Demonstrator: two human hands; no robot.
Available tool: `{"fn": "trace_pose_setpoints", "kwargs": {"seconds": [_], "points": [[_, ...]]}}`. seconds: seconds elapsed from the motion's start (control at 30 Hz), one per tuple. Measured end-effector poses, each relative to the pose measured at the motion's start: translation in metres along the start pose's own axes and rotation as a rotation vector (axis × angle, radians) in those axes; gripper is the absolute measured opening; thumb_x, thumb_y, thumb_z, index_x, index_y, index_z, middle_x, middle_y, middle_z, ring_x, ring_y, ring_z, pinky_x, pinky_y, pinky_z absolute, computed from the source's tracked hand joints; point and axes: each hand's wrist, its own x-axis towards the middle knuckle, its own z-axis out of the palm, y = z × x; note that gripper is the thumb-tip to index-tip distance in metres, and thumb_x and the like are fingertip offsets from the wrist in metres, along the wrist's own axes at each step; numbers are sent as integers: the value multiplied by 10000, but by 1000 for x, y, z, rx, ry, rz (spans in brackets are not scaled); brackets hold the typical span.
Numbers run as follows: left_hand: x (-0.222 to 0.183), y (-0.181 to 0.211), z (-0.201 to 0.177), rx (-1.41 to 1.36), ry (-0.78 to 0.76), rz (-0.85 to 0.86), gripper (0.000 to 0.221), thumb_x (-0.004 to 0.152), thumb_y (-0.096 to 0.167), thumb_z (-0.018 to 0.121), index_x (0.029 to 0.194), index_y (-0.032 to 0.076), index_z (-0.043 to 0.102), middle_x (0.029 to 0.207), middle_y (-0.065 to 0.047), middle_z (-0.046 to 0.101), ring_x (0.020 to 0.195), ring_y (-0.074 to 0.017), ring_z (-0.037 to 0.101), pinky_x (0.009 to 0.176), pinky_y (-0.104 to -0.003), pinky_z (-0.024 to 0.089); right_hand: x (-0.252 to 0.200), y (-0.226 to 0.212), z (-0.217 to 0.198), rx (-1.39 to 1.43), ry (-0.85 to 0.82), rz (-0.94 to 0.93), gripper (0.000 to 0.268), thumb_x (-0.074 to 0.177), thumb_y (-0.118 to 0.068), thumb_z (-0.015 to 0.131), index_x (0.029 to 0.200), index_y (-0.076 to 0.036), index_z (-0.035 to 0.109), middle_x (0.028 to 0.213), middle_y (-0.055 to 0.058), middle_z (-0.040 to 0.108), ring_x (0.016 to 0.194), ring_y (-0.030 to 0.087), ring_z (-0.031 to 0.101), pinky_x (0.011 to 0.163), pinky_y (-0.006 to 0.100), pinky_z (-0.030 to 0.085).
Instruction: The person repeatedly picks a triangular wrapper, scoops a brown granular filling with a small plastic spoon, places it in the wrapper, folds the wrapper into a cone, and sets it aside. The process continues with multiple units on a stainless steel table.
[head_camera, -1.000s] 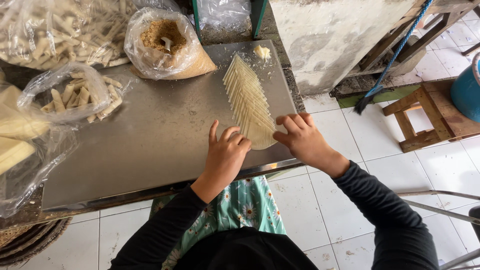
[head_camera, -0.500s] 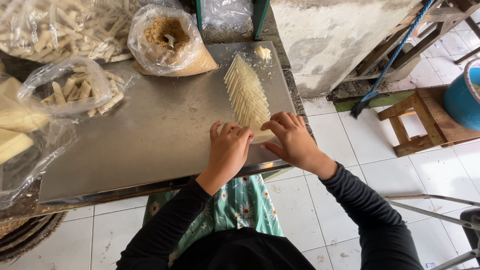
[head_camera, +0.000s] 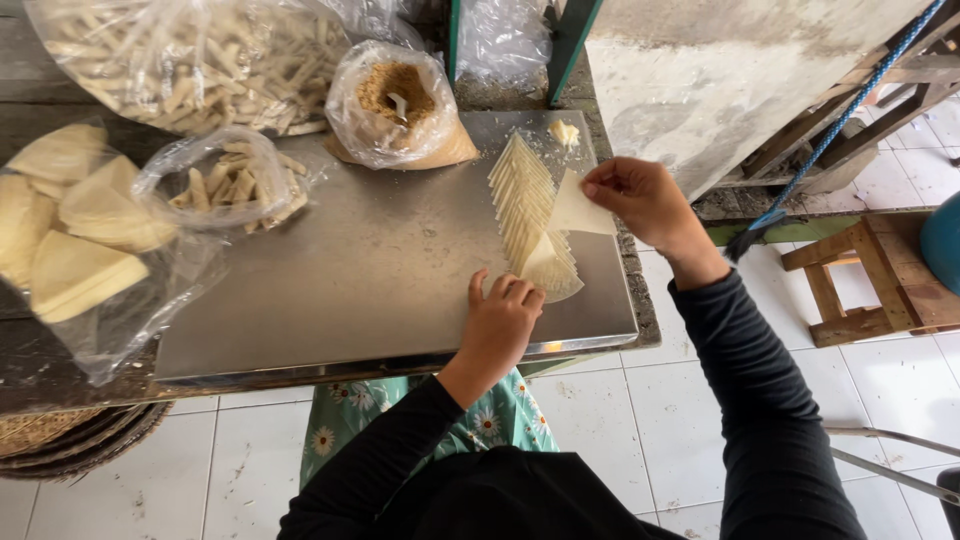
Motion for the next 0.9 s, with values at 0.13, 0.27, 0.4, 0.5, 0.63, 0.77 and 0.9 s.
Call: {"fn": "trace_pose_setpoints", "kwargs": {"seconds": [0.13, 0.27, 0.4, 0.5, 0.63, 0.77, 0.9], "points": [[-2, 0, -7, -7, -57, 16, 279, 925, 225, 693, 1178, 109, 703, 1168, -44, 702, 1178, -228, 610, 1128, -598, 308, 31, -19, 7, 100, -138, -8, 155, 999, -72, 702, 1108, 37, 704, 951, 5, 698, 864, 31, 610, 730, 198, 497], [-8, -11, -35, -179, -26, 23, 287, 947, 211, 690, 1209, 94, 692, 1193, -71, 710, 1157, -242, 637, 1088, -550, 368, 59, -32, 35, 188, -281, -34, 135, 980, -46, 689, 1093, 27, 682, 981, 23, 710, 890, 49, 649, 772, 201, 524], [-22, -45, -86, -391, 69, -100, 260, 937, 183, 692, 1174, 77, 688, 1162, -85, 727, 1090, -292, 677, 957, -444, 482, 71, -46, 82, -67, -207, -128, 71, 973, -34, 702, 1040, -19, 682, 918, 42, 690, 775, 104, 627, 679, 239, 534], [-34, -82, -120, -374, 106, -261, 217, 984, 161, 685, 1182, 74, 696, 1155, -96, 724, 998, -300, 684, 873, -423, 515, 66, -55, 126, -339, -126, -325, 72, 944, -53, 719, 1002, -38, 679, 923, 56, 700, 774, 133, 679, 693, 253, 567], [-42, -126, -143, -249, 156, -337, 210, 949, 151, 693, 1144, 73, 694, 1090, -91, 724, 981, -321, 674, 857, -449, 506, 46, -70, 181, -478, -231, -439, 181, 865, -100, 793, 981, -42, 667, 859, 82, 703, 753, 194, 698, 714, 356, 520], [-34, -147, -139, -110, 85, -359, 266, 917, 233, 715, 1121, 71, 663, 1015, -102, 688, 922, -317, 652, 792, -460, 488, 56, -86, 190, -411, -25, -362, 270, 906, -155, 793, 1082, -42, 623, 954, 92, 680, 790, 201, 694, 697, 332, 572], [-27, -150, -123, 12, -75, -392, 294, 882, 340, 746, 990, 95, 626, 955, -92, 644, 907, -300, 630, 756, -446, 464, 86, -95, 178, -480, 261, -345, 332, 931, -162, 772, 1211, -40, 642, 927, 114, 655, 776, 258, 663, 698, 393, 538]]}}
